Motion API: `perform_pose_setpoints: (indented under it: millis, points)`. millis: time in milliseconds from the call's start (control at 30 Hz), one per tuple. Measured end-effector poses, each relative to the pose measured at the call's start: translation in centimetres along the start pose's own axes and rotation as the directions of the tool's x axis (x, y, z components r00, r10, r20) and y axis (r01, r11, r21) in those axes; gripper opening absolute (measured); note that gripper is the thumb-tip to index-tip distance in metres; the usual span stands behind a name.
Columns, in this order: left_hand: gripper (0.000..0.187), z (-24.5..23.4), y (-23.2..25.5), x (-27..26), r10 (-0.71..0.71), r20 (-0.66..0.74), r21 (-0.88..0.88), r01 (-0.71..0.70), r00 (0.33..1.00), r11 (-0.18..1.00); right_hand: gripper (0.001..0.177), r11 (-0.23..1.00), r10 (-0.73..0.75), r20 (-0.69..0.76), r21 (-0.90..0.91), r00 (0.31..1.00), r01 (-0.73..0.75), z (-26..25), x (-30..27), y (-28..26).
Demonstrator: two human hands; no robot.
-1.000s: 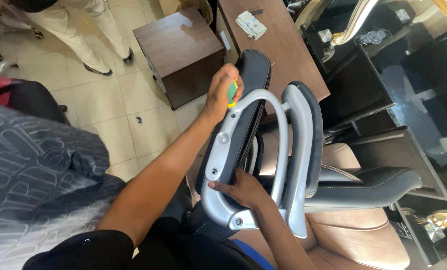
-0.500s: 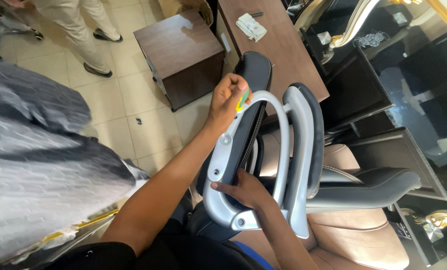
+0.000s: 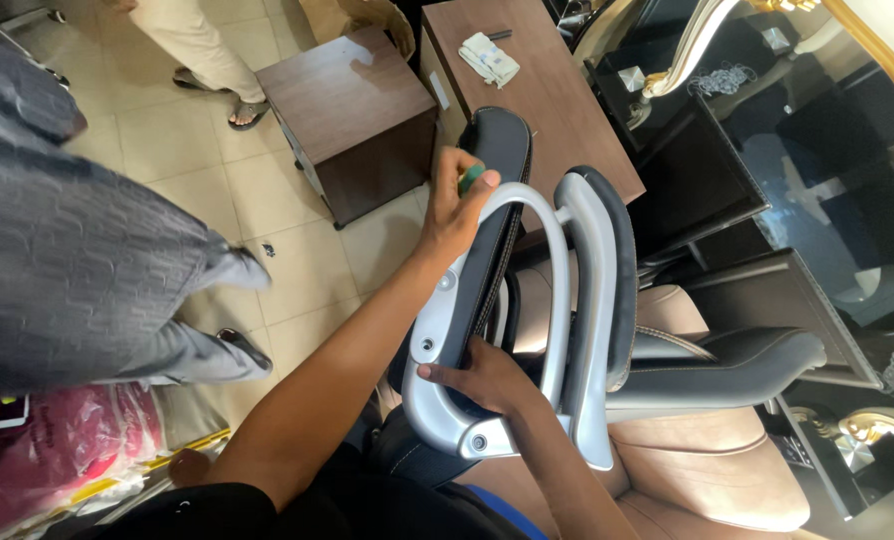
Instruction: The person attaches a metal armrest frame to a black office chair seat using a screwdriver. They align the frame, insert screws, and tighten them on both sides of the chair.
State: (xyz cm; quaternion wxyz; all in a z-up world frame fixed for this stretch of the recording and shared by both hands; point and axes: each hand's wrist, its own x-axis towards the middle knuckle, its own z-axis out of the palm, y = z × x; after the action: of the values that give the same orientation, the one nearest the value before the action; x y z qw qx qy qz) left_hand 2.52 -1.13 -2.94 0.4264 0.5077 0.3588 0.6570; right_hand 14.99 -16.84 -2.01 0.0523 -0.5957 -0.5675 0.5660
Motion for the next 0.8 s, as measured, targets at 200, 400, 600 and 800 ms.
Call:
perform_pose_setpoints:
  millis: [200,400,600,800]
  points:
    - [0.037,-0.8,0.6,0.2,-0.029,0.157,-0.136,0.050,0.987,0.989,0.093,0.998,0.060,-0.006,-0.026,0.998,-0.060,0.0,-0.1,-0.2]
    - [0.045,-1.9,1.6,0.9,-0.132,0.238,-0.345,0.211,0.962,0.914,0.096,0.999,0.031,0.009,-0.030,0.999,-0.031,0.0,-0.1,-0.2]
    - [0.039,-1.9,1.2,0.8,-0.108,0.185,-0.240,0.152,0.977,0.959,0.100,0.999,0.034,0.005,-0.028,0.999,-0.034,-0.1,-0.2,-0.2]
    - [0.039,-1.3,2.1,0.1,0.007,0.104,0.126,-0.020,0.995,0.992,0.106,0.996,0.069,-0.014,-0.058,0.997,-0.070,-0.1,0.0,-0.6]
